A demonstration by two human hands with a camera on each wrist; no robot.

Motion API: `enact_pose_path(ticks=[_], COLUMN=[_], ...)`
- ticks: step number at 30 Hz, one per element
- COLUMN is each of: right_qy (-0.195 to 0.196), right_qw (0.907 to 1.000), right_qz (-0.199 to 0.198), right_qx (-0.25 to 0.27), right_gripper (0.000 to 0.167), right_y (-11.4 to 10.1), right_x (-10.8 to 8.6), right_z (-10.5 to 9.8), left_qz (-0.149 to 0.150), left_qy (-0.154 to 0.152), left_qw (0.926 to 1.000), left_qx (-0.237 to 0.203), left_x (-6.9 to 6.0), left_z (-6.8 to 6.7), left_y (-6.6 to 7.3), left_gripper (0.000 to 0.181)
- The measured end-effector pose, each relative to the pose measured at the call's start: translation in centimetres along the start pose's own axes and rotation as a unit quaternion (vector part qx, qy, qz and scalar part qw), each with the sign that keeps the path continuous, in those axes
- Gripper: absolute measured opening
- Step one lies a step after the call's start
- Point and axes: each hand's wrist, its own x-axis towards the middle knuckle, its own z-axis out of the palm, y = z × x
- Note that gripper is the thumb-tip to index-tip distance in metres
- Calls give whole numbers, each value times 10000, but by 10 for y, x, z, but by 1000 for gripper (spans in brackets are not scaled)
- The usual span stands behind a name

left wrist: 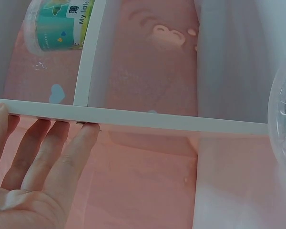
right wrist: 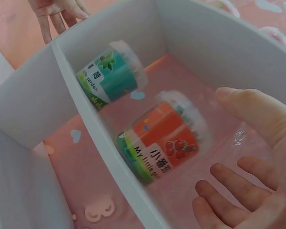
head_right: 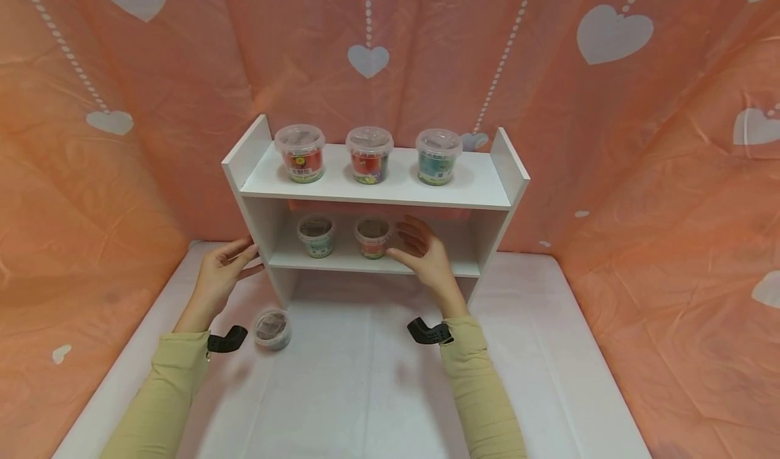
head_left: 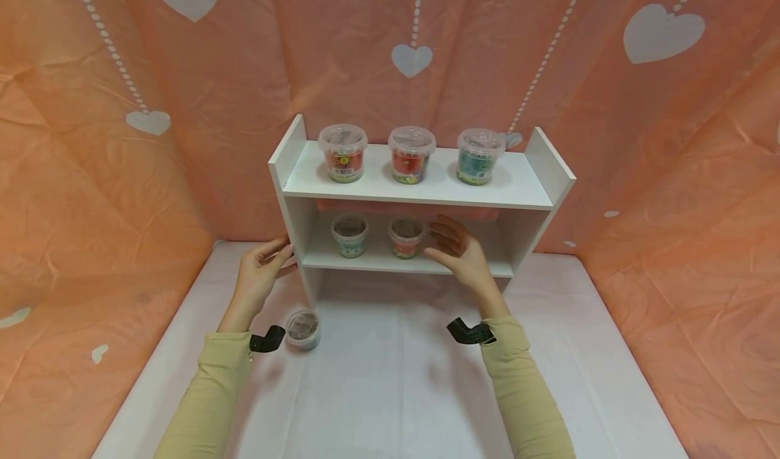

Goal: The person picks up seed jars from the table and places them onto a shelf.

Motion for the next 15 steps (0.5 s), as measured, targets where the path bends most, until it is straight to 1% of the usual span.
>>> enact_pose_path(ticks=[4, 8, 12, 15], right_qy=[82, 60, -144, -353], right_qw=[9997, 9994, 9993, 9984], right_qz=[-62, -92, -117, -233], right_qx=[206, 320, 317, 368], right_gripper=[68, 69, 70, 71], right_y=[-6, -9, -12, -13], right_x=[-12, -25, -36, -43], right_z=[-2, -1, 2, 5], left_qz=[0, -18, -4, 5], left_qy=[18, 18, 3, -4], left_qw=[10000, 10000, 10000, 10000], left_qx=[-29, -9, 10, 12], left_x=[0, 0, 0, 0], left_z=[0, 1, 0, 0], left_y=[0, 0, 0, 1], left_gripper=[44, 44, 44, 44])
